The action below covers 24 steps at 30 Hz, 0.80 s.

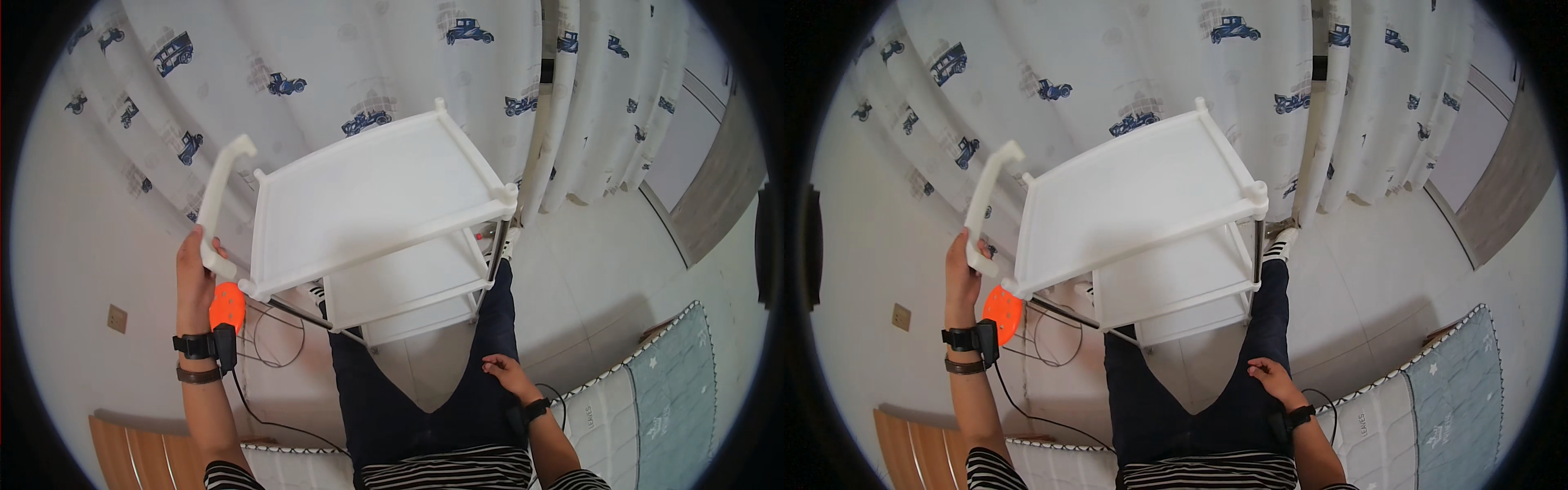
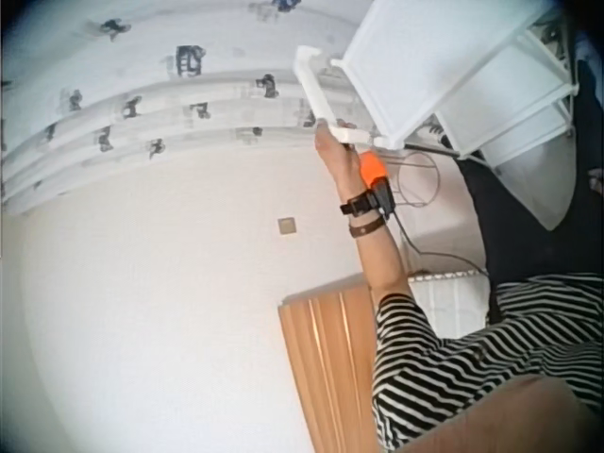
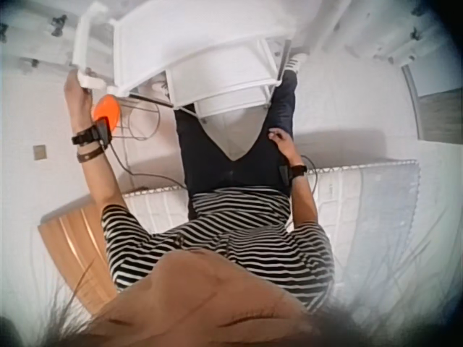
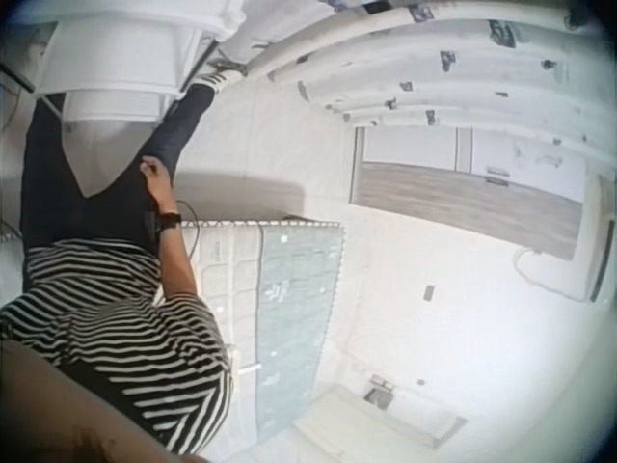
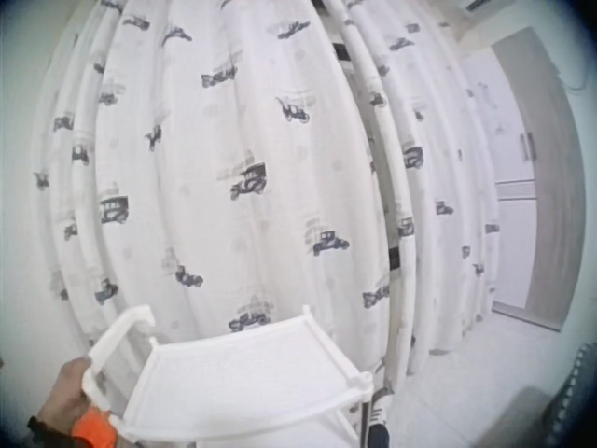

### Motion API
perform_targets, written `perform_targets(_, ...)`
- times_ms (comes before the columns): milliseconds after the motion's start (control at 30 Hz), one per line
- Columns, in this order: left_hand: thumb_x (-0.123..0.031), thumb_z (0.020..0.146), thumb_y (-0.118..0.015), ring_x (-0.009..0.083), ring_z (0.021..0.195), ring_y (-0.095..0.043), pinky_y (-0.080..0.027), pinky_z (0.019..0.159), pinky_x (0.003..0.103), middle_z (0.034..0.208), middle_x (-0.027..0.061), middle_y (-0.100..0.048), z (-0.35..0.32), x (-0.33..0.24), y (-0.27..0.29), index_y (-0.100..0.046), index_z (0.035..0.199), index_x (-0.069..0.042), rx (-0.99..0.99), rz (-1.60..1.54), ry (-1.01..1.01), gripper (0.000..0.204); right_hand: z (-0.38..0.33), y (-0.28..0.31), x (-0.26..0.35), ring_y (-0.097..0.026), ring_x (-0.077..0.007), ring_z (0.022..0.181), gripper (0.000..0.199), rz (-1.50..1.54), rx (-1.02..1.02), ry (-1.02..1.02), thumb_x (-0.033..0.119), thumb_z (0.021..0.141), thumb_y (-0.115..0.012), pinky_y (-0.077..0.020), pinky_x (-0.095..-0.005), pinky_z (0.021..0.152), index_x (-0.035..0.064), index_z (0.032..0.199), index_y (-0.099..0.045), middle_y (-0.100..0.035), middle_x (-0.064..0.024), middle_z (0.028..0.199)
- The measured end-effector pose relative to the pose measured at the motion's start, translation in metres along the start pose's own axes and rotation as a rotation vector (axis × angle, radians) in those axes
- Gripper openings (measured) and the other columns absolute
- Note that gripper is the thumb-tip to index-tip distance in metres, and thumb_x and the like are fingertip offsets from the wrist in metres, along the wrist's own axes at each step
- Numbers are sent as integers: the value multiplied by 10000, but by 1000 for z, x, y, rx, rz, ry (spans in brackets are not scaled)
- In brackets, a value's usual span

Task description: Assembling a multi-tiered plastic storage shelf by connecting tiers with metal poles and attaching casters.

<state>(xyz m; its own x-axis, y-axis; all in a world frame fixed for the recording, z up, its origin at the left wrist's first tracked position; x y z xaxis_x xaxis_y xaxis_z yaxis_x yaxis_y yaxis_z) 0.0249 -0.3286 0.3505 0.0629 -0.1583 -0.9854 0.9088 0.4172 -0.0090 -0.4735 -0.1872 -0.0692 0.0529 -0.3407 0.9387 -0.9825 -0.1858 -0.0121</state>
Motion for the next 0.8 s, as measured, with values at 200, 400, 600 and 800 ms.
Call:
perform_targets(200, -297, 916, -472, 138, 550, -562, -381, 382, 245, 687, 47, -541, -4, 16, 6, -496, 972, -15, -12, 169, 168, 289, 8, 2, -10, -592, -130, 836, 219, 80, -9, -8, 96, 889, -565, -467, -246, 781, -21, 1074, -581, -631, -64, 895)
perform_targets(400, -298, 914, -470, 155, 548, -569, -400, 392, 247, 700, 67, -540, -6, 17, 6, -497, 982, -7, -4, 160, 160, 301, 10, 1, -8, -583, -121, 797, 207, 57, 5, -10, 82, 892, -555, -466, -239, 730, -26, 1066, -581, -628, -60, 875)
perform_targets(600, -295, 911, -476, 156, 554, -568, -434, 436, 251, 701, 59, -538, -13, 10, 7, -496, 982, -5, -24, 177, 158, 298, 9, -6, -8, -578, -113, 782, 184, 107, 0, -26, 87, 901, -543, -461, -230, 728, -12, 1052, -581, -624, -49, 844)
perform_targets(800, -293, 919, -479, 122, 613, -556, -457, 523, 263, 721, 27, -542, -3, 32, -4, -526, 932, -35, 62, 188, 97, 262, -1, 11, -11, -557, -105, 752, 213, 119, -82, 0, 114, 901, -551, -458, -229, 691, -16, 1067, -579, -617, -50, 848)
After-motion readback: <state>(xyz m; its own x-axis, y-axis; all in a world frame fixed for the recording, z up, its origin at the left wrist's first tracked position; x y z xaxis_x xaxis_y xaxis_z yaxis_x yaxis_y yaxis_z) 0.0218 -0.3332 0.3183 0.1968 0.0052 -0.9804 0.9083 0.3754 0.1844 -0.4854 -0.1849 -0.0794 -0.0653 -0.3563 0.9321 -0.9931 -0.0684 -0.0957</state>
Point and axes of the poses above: each hand's wrist, its own z-axis towards the middle knuckle, its own y-axis out of the back of the hand, x = y × z, the point moved 7 cm from there along z, towards the middle knuckle
